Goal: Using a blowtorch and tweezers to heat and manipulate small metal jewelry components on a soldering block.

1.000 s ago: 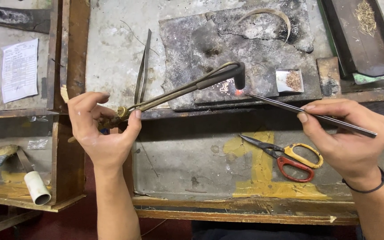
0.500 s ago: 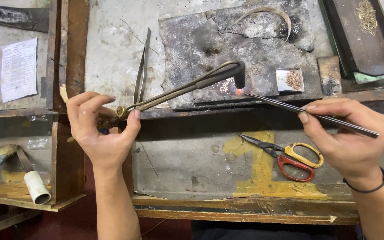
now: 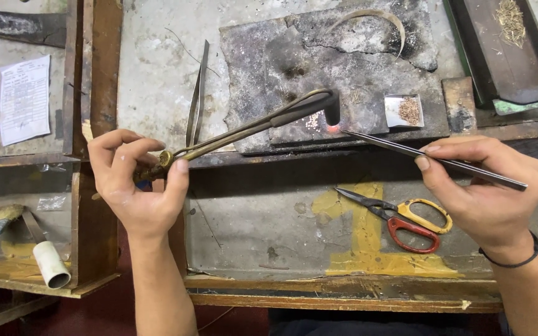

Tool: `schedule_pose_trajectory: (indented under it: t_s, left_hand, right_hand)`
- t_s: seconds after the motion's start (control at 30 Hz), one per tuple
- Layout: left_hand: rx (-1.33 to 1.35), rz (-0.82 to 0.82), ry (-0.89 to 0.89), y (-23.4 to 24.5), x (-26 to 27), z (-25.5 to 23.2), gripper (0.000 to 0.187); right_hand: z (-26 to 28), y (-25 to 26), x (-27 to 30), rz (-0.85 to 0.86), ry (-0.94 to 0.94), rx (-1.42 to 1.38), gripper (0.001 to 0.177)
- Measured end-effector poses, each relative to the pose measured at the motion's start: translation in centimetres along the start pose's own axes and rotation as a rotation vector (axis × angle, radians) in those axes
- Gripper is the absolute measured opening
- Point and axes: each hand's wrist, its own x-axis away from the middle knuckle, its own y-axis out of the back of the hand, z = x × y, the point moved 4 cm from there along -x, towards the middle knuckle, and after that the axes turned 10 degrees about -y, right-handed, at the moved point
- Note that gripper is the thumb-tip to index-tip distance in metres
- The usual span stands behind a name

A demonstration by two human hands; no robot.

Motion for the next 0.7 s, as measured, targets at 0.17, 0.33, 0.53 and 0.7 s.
schedule_pose_trajectory:
  t_s: [0.17, 0.33, 0.53, 0.7]
  left_hand:
    - [0.021, -0.007, -0.013, 0.0, -0.1, 0.0, 0.027]
    - [0.000, 0.026, 0.017, 0.4, -0.4, -0.6, 0.029]
    - [-0.016, 0.134, 0.115, 1.1, -0.8, -1.3, 0.043]
    - [-0.029, 0.211, 0.142, 0.9, -1.2, -1.3, 0.037]
  right_hand:
    - [0.1, 0.0, -0.1, 0.009, -0.010, -0.007, 0.012]
    - [0.3, 0.0, -0.2, 0.011, 0.009, -0.013, 0.011]
    - [0.3, 0.0, -0.3, 0.007, 0.002, -0.018, 0.011]
    - [0.4, 0.0, -0.4, -0.002, 0.004, -0.026, 0.011]
